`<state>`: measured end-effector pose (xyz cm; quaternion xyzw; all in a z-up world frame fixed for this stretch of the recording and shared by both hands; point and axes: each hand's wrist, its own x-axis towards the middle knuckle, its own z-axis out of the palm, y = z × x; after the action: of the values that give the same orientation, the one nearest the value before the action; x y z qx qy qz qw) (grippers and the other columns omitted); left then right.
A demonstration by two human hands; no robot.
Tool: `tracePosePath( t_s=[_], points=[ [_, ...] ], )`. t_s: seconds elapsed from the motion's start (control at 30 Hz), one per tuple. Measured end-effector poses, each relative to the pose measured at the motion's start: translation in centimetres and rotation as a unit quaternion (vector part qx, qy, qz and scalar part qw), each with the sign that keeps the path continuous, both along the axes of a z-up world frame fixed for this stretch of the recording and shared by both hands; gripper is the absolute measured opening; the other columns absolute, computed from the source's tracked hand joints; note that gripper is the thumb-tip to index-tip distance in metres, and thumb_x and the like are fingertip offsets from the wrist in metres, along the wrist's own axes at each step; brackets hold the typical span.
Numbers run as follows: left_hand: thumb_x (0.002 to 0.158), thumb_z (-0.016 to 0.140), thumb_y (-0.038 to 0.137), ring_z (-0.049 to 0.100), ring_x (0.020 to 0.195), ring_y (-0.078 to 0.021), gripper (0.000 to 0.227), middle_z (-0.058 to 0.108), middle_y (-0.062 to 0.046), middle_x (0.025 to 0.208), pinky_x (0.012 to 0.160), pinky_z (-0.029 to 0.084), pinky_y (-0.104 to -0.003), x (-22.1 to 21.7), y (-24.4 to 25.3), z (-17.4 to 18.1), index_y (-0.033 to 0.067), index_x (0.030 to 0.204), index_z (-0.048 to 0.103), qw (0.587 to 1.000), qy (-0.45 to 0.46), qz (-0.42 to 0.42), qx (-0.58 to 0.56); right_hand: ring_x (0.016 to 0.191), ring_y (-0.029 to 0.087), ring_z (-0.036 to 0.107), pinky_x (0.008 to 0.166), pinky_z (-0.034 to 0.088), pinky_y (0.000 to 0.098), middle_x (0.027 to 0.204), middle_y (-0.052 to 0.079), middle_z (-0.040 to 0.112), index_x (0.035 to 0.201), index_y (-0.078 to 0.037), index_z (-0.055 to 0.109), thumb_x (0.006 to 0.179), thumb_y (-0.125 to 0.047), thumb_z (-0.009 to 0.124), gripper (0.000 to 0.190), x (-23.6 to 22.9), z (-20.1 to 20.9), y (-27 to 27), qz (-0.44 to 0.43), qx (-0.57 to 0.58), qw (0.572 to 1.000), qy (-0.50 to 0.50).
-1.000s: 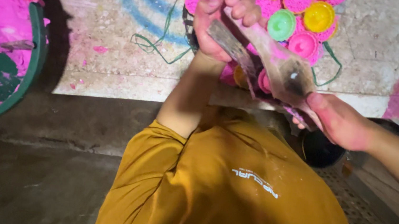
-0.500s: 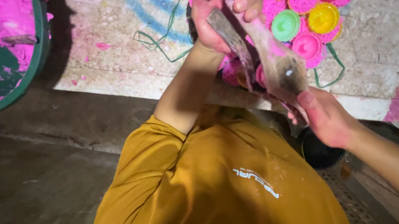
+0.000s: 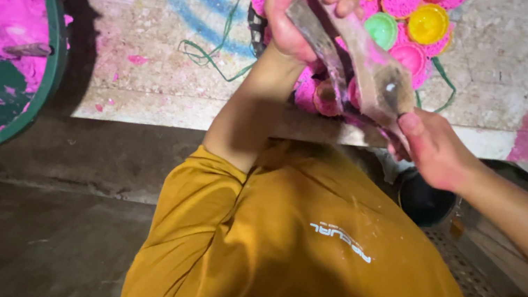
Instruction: The person scoops pink paste from a green basin using a pink spatula and fills a handheld metal mold. They press the mold onto a tray of colorful circular cake decorations, release the paste, and repeat the process across multiple units.
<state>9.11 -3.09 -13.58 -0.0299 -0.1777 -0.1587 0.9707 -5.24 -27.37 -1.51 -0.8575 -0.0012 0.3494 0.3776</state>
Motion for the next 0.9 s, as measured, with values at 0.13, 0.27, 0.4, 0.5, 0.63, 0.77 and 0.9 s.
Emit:
tracePosePath(
  t_s=[0.13, 0.27, 0.4, 0.5, 0.63, 0.77, 0.9],
  points=[
    [0.095, 0.049, 0.042, 0.053, 0.089, -0.0189, 0.032, 0.054, -0.001, 0.088, 0.086, 0.046, -0.038, -1.0, -0.7, 0.5, 0.0109, 0.098, 0.052, 0.999, 0.044, -0.019, 0.002, 0.062, 0.022, 0.065, 0.059, 0.052, 0.0372, 0.066, 0.009, 0.066, 0.084, -0.001, 0.067, 0.094, -0.076, 0.024, 0.086, 0.2, 0.5, -0.9, -0.028, 0.006, 0.997, 0.066],
    [0.099, 0.048, 0.044, 0.054, 0.089, -0.0203, 0.034, 0.054, -0.002, 0.089, 0.087, 0.046, -0.039, -0.4, -1.8, 0.6, 0.0107, 0.099, 0.052, 0.999, 0.035, 0.007, -0.001, 0.063, 0.020, 0.065, 0.064, 0.050, 0.0367, 0.064, 0.008, 0.066, 0.082, -0.003, 0.068, 0.096, -0.075, 0.021, 0.088, 0.7, 0.9, -1.8, 0.022, -0.094, 0.995, -0.007],
    [0.095, 0.046, 0.047, 0.055, 0.088, -0.0200, 0.037, 0.055, -0.003, 0.088, 0.088, 0.047, -0.040, 0.4, -1.2, 0.8, 0.0106, 0.097, 0.052, 0.999, 0.034, -0.029, 0.001, 0.062, 0.022, 0.063, 0.060, 0.052, 0.0381, 0.067, 0.011, 0.065, 0.082, 0.000, 0.065, 0.097, -0.075, 0.024, 0.087, 0.4, 0.3, -1.5, -0.034, -0.020, 0.999, 0.017],
    [0.099, 0.045, 0.046, 0.055, 0.087, -0.0210, 0.036, 0.055, -0.004, 0.088, 0.086, 0.047, -0.041, 0.1, -1.5, 1.2, 0.0102, 0.098, 0.053, 0.999, 0.042, -0.009, 0.016, 0.061, 0.022, 0.064, 0.059, 0.052, 0.0383, 0.066, 0.011, 0.065, 0.083, -0.001, 0.065, 0.096, -0.075, 0.025, 0.085, 0.4, 0.0, -1.7, -0.041, -0.020, 0.999, 0.026],
    [0.108, 0.044, 0.048, 0.056, 0.089, -0.0226, 0.043, 0.056, -0.006, 0.088, 0.088, 0.046, -0.039, 1.0, -2.7, 1.7, 0.0083, 0.096, 0.055, 0.999, 0.000, 0.044, 0.008, 0.066, 0.022, 0.061, 0.063, 0.049, 0.0383, 0.069, 0.010, 0.063, 0.085, -0.002, 0.064, 0.100, -0.074, 0.022, 0.085, 0.7, -0.3, -3.1, 0.009, -0.077, 0.995, -0.068],
    [0.095, 0.035, 0.057, 0.065, 0.101, -0.0284, 0.062, 0.067, -0.014, 0.104, 0.095, 0.051, -0.044, 0.5, -0.6, 0.2, 0.0053, 0.110, 0.064, 0.979, 0.115, -0.039, 0.164, 0.071, 0.023, 0.059, 0.063, 0.048, 0.0381, 0.076, 0.009, 0.063, 0.098, -0.003, 0.066, 0.097, -0.074, 0.031, 0.079, 0.7, -1.1, -3.3, -0.037, 0.063, 0.997, -0.037],
    [0.102, 0.007, 0.070, 0.070, 0.073, -0.0263, 0.087, 0.074, -0.021, 0.096, 0.063, 0.052, -0.042, -3.2, 0.8, -2.6, 0.0062, 0.129, 0.060, 0.783, 0.111, -0.200, 0.578, 0.076, 0.018, 0.060, 0.069, 0.048, 0.0332, 0.079, 0.005, 0.062, 0.095, -0.006, 0.064, 0.103, -0.070, 0.028, 0.074, -0.2, -1.1, -4.3, 0.044, 0.060, 0.988, -0.134]
  ],
)
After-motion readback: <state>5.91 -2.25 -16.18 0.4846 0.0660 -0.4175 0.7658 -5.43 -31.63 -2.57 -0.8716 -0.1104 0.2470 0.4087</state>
